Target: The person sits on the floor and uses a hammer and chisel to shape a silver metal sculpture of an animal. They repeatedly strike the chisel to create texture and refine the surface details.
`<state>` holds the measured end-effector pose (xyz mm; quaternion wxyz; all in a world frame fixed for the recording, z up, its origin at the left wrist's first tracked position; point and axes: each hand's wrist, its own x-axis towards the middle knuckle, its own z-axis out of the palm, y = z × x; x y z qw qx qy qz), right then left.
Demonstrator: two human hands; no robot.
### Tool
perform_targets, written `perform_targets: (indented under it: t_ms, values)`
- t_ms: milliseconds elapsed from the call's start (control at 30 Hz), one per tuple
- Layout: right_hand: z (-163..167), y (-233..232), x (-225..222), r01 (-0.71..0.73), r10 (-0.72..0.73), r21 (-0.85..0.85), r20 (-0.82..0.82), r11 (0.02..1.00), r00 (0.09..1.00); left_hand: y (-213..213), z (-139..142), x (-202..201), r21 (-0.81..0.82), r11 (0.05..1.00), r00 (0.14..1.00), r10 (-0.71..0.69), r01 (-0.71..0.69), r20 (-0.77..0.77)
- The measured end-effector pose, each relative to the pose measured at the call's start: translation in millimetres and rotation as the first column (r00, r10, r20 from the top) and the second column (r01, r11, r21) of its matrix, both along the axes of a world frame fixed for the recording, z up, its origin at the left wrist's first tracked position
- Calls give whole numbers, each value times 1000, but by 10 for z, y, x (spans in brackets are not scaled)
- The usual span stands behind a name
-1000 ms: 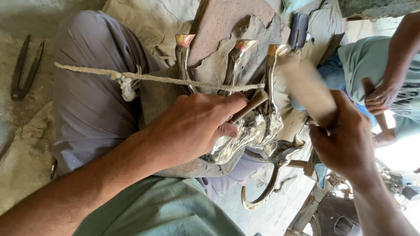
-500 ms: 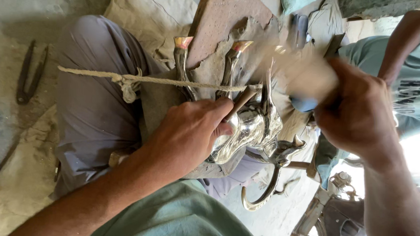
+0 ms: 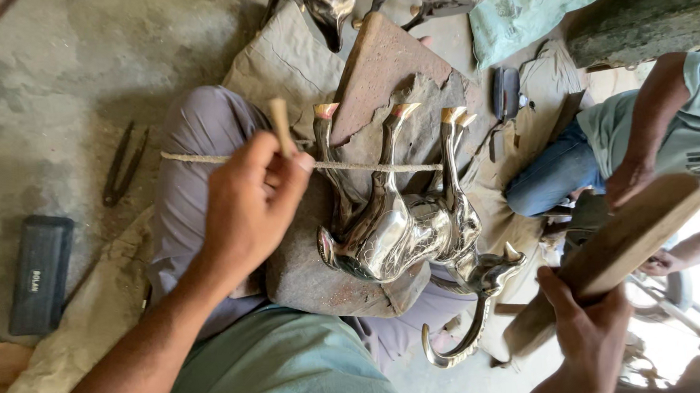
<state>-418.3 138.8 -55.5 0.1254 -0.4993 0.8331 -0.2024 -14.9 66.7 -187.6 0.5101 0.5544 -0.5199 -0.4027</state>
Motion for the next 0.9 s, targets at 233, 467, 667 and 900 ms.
perform_targets:
  t_ms: [233, 467, 667, 900]
  values:
    - [-1243, 1071, -570, 511, -342, 179, 907, 840, 244, -427, -46, -157, -115, 993, 924, 63, -21, 377]
    - [-1692, 1559, 211, 566, 39, 131, 960, 814, -278, -356, 376, -671, 88, 975, 892, -220, 202, 396]
    - [-1552, 1832, 303, 527, -26, 164, 965, 834, -260, 351, 602, -883, -49, 998, 886, -3, 29, 464]
    - [-1691, 2549, 326, 483, -31, 64, 997, 873, -76, 1443, 433, -1110, -394, 917, 924, 103, 54, 367]
